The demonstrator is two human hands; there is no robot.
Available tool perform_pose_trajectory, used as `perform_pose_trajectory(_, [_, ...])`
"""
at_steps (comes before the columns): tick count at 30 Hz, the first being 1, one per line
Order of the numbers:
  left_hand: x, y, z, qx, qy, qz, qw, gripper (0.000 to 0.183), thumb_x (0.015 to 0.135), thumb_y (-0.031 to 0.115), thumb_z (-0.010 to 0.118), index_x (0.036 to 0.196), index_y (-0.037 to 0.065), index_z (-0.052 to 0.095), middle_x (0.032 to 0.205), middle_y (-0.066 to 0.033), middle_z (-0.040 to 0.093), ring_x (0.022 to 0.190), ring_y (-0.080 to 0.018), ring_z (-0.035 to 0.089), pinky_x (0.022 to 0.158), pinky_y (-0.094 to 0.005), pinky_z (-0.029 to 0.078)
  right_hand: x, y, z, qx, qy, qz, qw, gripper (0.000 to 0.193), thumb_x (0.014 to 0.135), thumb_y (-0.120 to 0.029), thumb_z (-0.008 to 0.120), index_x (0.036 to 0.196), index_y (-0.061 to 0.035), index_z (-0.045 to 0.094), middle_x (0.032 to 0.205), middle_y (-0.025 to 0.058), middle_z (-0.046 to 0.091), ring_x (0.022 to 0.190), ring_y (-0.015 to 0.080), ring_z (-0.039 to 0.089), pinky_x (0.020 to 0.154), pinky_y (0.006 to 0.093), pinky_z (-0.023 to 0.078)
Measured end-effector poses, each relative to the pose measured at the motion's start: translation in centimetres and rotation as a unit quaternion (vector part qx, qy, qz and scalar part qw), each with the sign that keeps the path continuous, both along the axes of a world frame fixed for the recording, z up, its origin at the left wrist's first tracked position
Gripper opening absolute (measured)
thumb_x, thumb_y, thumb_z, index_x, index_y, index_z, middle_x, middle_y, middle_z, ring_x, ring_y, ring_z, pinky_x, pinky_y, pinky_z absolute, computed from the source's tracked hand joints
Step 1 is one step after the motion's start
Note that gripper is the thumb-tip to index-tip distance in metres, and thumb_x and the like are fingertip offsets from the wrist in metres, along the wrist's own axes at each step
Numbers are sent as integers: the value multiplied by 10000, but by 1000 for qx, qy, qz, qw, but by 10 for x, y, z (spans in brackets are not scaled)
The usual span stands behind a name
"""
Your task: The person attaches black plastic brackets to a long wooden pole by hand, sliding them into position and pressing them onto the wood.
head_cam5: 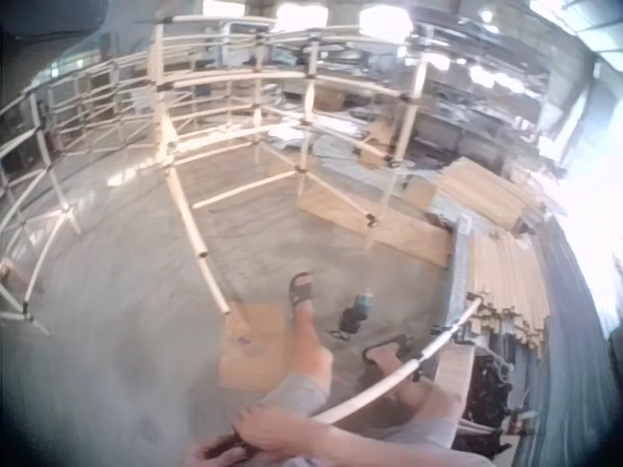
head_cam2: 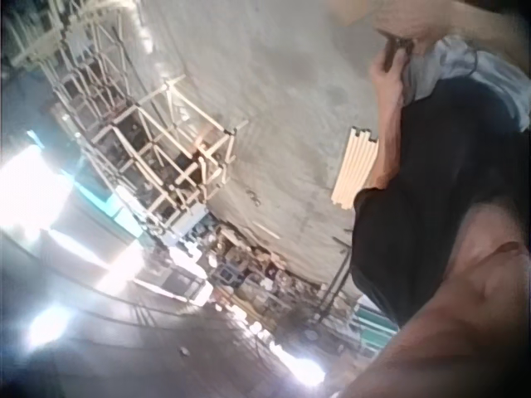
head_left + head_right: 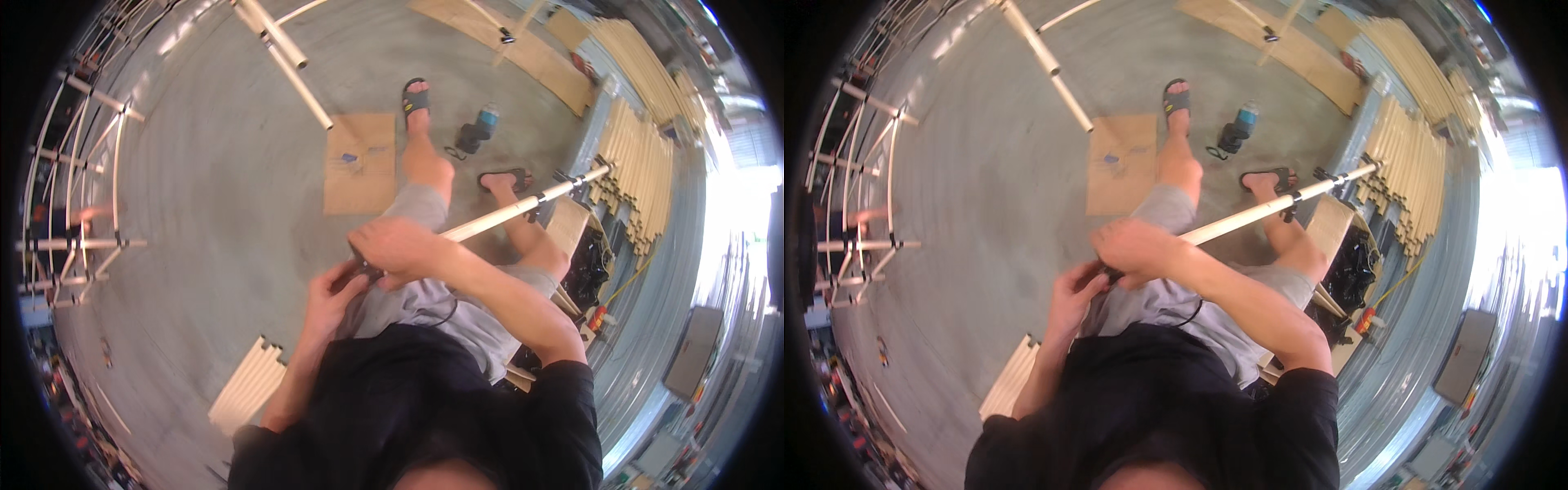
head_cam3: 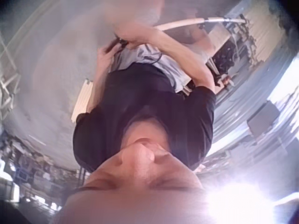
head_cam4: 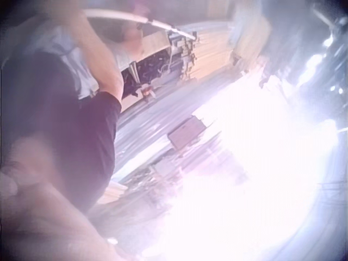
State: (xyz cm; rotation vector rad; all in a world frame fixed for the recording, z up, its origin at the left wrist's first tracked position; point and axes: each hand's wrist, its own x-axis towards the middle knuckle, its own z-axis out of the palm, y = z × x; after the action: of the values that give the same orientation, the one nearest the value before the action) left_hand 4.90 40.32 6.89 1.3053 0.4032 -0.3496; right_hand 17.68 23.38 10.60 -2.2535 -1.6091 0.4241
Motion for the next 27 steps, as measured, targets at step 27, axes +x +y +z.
perform_pose_trajectory(27, [0, -21, 22, -42, -39, 69, 996, 87, 889, 17, 667, 900, -65, 694, 794, -30, 517, 682, -106, 477, 608, -248, 364, -2, -50, 21, 56, -58, -57, 995, 717, 545, -225, 828, 1122, 51, 502, 950, 130, 605, 837, 272, 647, 717, 342, 508])
